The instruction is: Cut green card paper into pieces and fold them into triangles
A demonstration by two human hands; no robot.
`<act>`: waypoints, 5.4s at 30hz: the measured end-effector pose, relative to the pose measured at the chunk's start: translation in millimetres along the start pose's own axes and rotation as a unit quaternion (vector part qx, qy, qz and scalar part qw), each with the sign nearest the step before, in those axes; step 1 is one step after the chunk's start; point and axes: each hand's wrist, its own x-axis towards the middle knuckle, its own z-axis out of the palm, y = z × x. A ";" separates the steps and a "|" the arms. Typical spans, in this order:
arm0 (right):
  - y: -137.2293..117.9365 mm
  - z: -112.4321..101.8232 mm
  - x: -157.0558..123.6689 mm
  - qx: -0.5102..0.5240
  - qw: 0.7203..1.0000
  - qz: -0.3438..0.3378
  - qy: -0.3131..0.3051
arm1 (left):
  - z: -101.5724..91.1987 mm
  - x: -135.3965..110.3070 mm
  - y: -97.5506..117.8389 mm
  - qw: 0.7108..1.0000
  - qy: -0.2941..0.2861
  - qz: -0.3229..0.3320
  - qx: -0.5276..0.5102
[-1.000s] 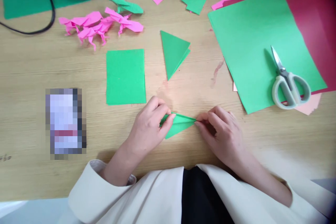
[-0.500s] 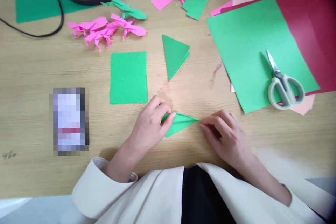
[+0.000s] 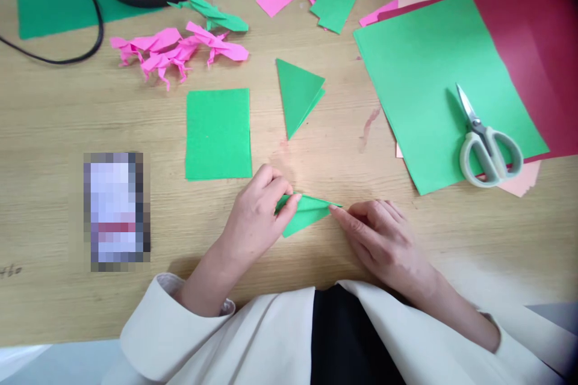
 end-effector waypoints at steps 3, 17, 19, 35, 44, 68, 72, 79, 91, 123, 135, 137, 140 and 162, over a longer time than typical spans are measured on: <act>-0.4 -0.3 0.4 -0.008 1.000 -0.007 -0.002 | 0.1 0.1 0.0 1.000 0.000 -0.001 0.001; -0.6 -1.8 2.3 -0.026 0.999 -0.030 -0.010 | 0.0 0.0 0.8 1.000 -0.001 -0.005 0.002; -0.9 -1.2 2.8 -0.026 0.999 -0.033 -0.003 | 0.3 -0.3 0.6 1.000 -0.001 -0.006 0.000; -5.2 6.5 15.1 -0.066 0.997 -0.033 -0.014 | 1.2 0.2 3.8 1.000 0.006 -0.024 0.004; -6.2 9.5 15.9 -0.077 0.997 -0.025 -0.017 | -8.3 -5.8 9.1 0.996 -0.004 -0.084 -0.010; -5.2 8.3 15.0 -0.069 0.995 -0.068 -0.026 | -14.6 -4.5 3.1 0.996 -0.039 -0.074 0.032; -4.8 8.6 13.3 -0.069 0.995 -0.066 -0.032 | -13.9 -4.3 2.2 0.996 -0.038 -0.073 0.030; -4.8 8.4 13.1 -0.059 0.996 -0.067 -0.020 | -13.8 -4.0 3.3 0.996 -0.035 -0.075 0.033; -10.8 7.6 25.9 -0.093 0.994 -0.049 -0.015 | -12.4 -3.8 1.6 0.995 -0.033 -0.092 0.024; -12.6 13.0 25.2 -0.100 0.994 -0.038 0.005 | 9.8 -50.7 21.9 0.979 -0.044 0.081 0.184; -12.5 11.8 25.2 -0.103 0.994 -0.045 0.001 | 13.0 -54.6 20.8 0.974 -0.036 0.094 0.203; -12.1 12.3 24.6 -0.104 0.994 -0.044 0.000 | 13.4 -54.7 20.7 0.974 -0.035 0.094 0.205; -11.5 12.8 24.1 -0.103 0.994 -0.042 0.000 | 14.3 -55.1 20.7 0.973 -0.028 0.094 0.211; -11.6 14.2 23.5 -0.104 0.994 -0.044 0.008 | 19.6 -58.0 20.1 0.966 -0.013 0.102 0.239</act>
